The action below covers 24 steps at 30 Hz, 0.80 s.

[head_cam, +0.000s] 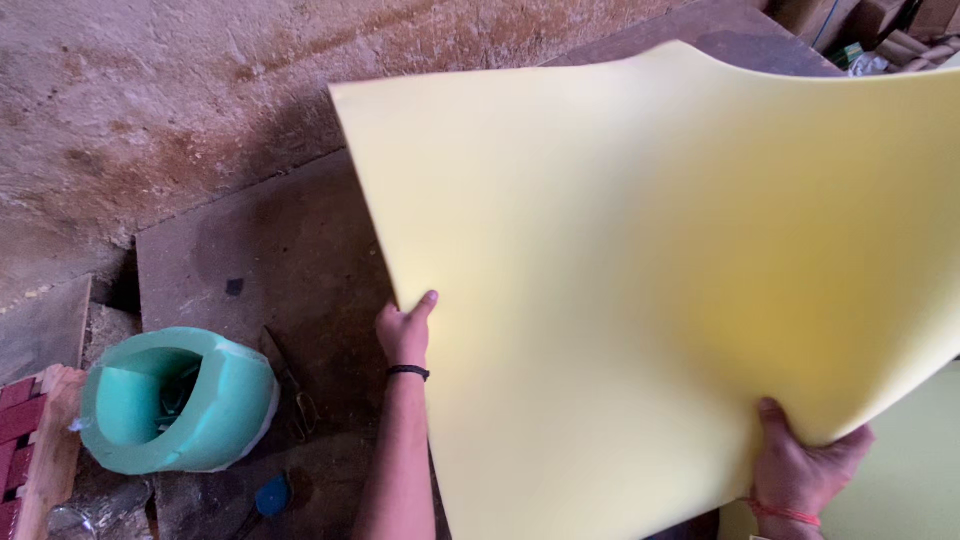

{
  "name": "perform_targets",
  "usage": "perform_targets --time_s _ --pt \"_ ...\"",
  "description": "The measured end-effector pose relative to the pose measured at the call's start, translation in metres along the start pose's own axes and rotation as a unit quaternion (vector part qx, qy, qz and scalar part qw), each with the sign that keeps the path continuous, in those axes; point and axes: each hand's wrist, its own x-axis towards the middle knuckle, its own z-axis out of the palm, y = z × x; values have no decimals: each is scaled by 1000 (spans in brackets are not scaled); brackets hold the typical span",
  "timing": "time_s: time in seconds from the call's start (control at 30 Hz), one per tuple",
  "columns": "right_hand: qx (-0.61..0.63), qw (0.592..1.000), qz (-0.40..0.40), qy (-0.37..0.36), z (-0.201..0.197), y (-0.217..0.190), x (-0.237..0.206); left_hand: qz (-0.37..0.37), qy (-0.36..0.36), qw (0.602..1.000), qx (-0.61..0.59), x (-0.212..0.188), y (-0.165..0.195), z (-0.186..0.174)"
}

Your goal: The person unrolls a large yellow foam sheet on a workbench, measures it with a tape measure, lays a wooden straightedge across it, and cuts the foam with a long knife guided along the straightedge, producing cut foam strips.

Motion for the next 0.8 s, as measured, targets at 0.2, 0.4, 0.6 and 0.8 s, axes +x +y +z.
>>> perform_targets --time_s 0.2,0.4,0.6,0.8 --pt "-16 975 220 11 65 63 -13 -72 69 994 33 55 -43 -19" --pt "-136 939 315 -25 79 123 -36 -58 24 993 97 49 -151 -36" --pt "-154 904 389 -88 75 100 -27 -120 -10 979 163 -32 -192 -54" --pt "-86 886 438 -123 77 77 -32 -156 -44 982 92 -106 -196 -68"
